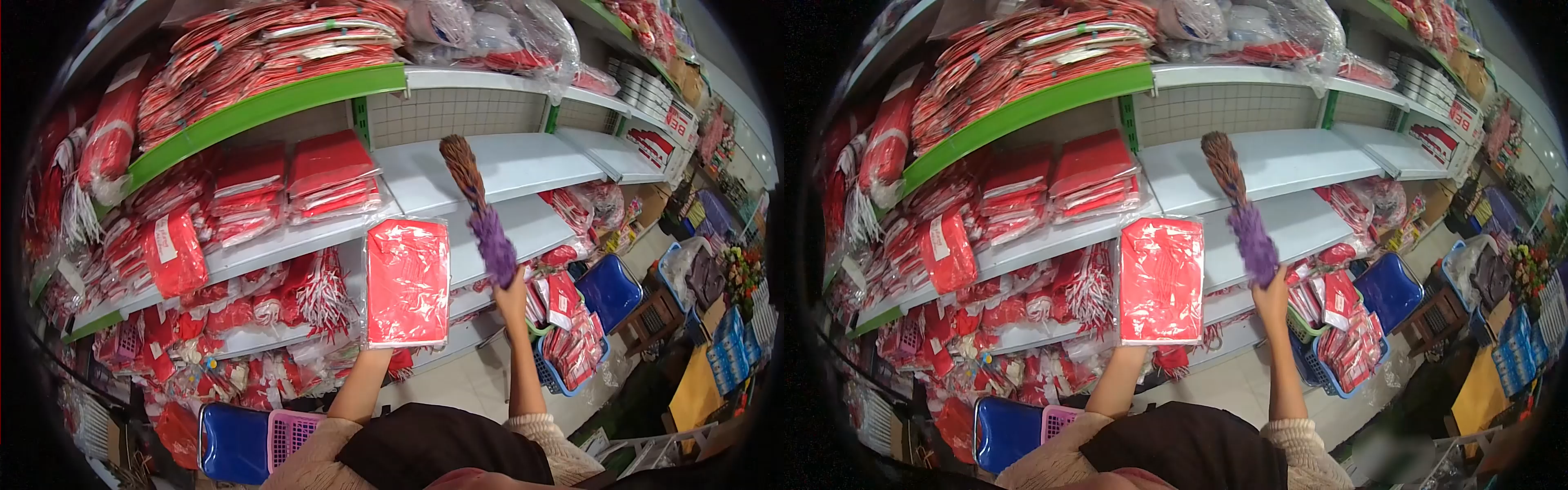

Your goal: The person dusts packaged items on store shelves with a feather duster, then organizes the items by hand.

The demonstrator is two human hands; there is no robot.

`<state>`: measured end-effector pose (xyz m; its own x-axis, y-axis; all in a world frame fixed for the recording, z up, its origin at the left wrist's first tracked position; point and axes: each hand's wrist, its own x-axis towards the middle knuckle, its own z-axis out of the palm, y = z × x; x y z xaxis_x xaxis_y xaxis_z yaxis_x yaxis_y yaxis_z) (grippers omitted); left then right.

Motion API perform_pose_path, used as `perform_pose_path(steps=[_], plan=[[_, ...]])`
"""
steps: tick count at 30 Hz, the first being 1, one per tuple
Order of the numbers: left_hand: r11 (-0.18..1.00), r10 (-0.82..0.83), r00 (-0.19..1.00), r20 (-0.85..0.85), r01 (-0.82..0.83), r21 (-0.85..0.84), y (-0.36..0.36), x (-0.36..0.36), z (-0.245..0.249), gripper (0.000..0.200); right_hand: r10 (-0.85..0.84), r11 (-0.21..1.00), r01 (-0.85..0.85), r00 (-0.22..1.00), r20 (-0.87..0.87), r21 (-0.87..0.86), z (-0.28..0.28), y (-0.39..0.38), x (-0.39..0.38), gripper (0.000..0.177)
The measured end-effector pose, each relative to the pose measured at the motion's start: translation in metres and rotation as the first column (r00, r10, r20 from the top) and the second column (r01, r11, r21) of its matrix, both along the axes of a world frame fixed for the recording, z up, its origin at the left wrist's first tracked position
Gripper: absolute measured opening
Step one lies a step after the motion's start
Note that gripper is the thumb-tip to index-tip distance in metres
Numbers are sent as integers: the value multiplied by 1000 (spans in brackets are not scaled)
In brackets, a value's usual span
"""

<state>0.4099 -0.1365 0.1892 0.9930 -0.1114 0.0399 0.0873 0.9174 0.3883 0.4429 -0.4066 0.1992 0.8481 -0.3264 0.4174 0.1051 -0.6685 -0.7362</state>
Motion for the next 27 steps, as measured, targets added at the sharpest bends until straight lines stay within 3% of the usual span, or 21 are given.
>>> perform_pose_path(steps=[2,4,6,11,14,17,19,20,21,23,26,27], plan=[[1000,15,1000,-3,-15,0,5,-4,0,66,152,988,-153,987,43,34,70,29,-2,56],[1000,30,1000,1,-30,-1,11,-6,1,67,211,908,-132,964,161,-398,59,23,47,53],[999,43,999,0,-43,1,15,-10,1,67,166,857,-137,986,14,-497,88,40,61,45],[998,69,998,3,-69,-2,25,-15,3,67,114,870,-150,988,-104,-470,109,63,119,36],[997,74,997,1,-74,-7,28,-15,5,67,83,803,-82,996,-24,-590,108,72,118,37],[997,74,997,7,-74,-6,30,-15,10,67,-88,713,329,918,387,-619,121,106,54,40],[998,68,998,4,-68,-9,31,-13,14,67,61,843,130,941,334,-521,117,122,23,43],[998,65,998,3,-65,-10,31,-13,16,67,198,920,-113,960,197,-374,108,129,12,44],[998,63,998,4,-63,-12,31,-12,19,68,355,924,-336,931,83,-183,101,134,2,46],[998,53,999,-3,-53,-23,32,-11,26,68,595,803,-576,784,-178,150,105,141,-20,43],[999,45,999,-8,-45,-29,34,-12,42,68,783,410,-662,608,130,628,74,156,-17,39],[998,49,999,-14,-49,-29,35,-11,51,68,766,356,-655,613,193,667,75,158,-14,37]])
